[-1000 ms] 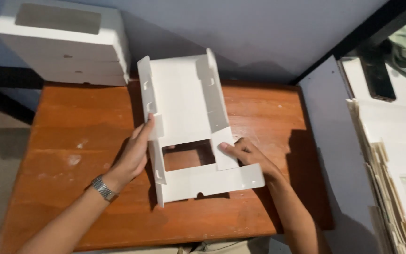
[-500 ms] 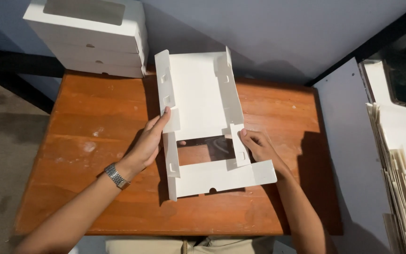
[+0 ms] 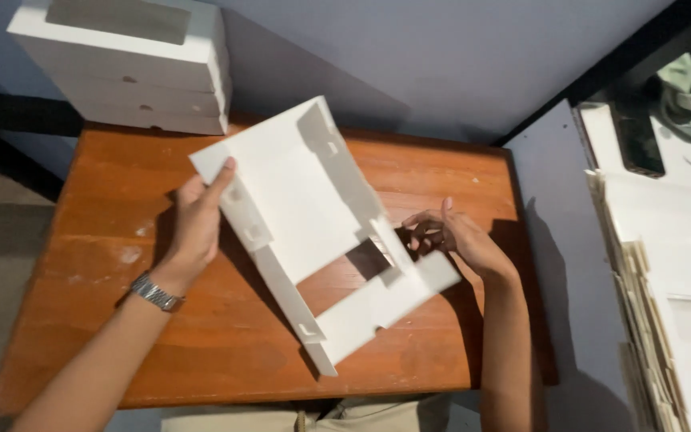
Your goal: Assembling a white cardboard box by folding along pre-scored lines and tucking in tabs.
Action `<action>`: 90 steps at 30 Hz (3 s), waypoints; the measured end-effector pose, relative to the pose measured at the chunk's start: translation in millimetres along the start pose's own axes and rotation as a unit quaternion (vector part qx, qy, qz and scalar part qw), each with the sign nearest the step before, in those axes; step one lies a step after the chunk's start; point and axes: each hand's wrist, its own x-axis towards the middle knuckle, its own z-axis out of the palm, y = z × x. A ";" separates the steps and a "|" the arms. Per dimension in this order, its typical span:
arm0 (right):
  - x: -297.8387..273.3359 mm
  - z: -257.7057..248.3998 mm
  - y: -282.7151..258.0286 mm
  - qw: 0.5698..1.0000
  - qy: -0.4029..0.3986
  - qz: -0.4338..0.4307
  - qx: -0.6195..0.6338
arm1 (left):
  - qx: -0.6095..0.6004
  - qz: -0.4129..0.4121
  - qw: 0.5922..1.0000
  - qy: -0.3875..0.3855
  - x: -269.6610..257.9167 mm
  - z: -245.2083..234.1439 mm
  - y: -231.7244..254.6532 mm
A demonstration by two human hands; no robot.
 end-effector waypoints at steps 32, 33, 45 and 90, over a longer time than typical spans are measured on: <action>-0.9 43.5 -1.4 0.936 0.077 -0.110 -0.326 | 0.188 0.093 0.966 0.149 29.9 -29.4 -35.8; 1.8 45.3 1.5 0.931 0.090 -0.088 -0.344 | 0.166 0.047 0.971 0.166 32.8 -30.0 -38.5; -6.4 31.6 -19.1 0.968 0.006 0.006 -0.251 | 0.010 -0.165 0.986 -0.010 -2.1 15.4 36.7; 5.9 38.5 16.7 0.983 0.022 -0.163 -0.081 | -0.016 -0.110 0.992 -0.064 -12.1 18.2 42.4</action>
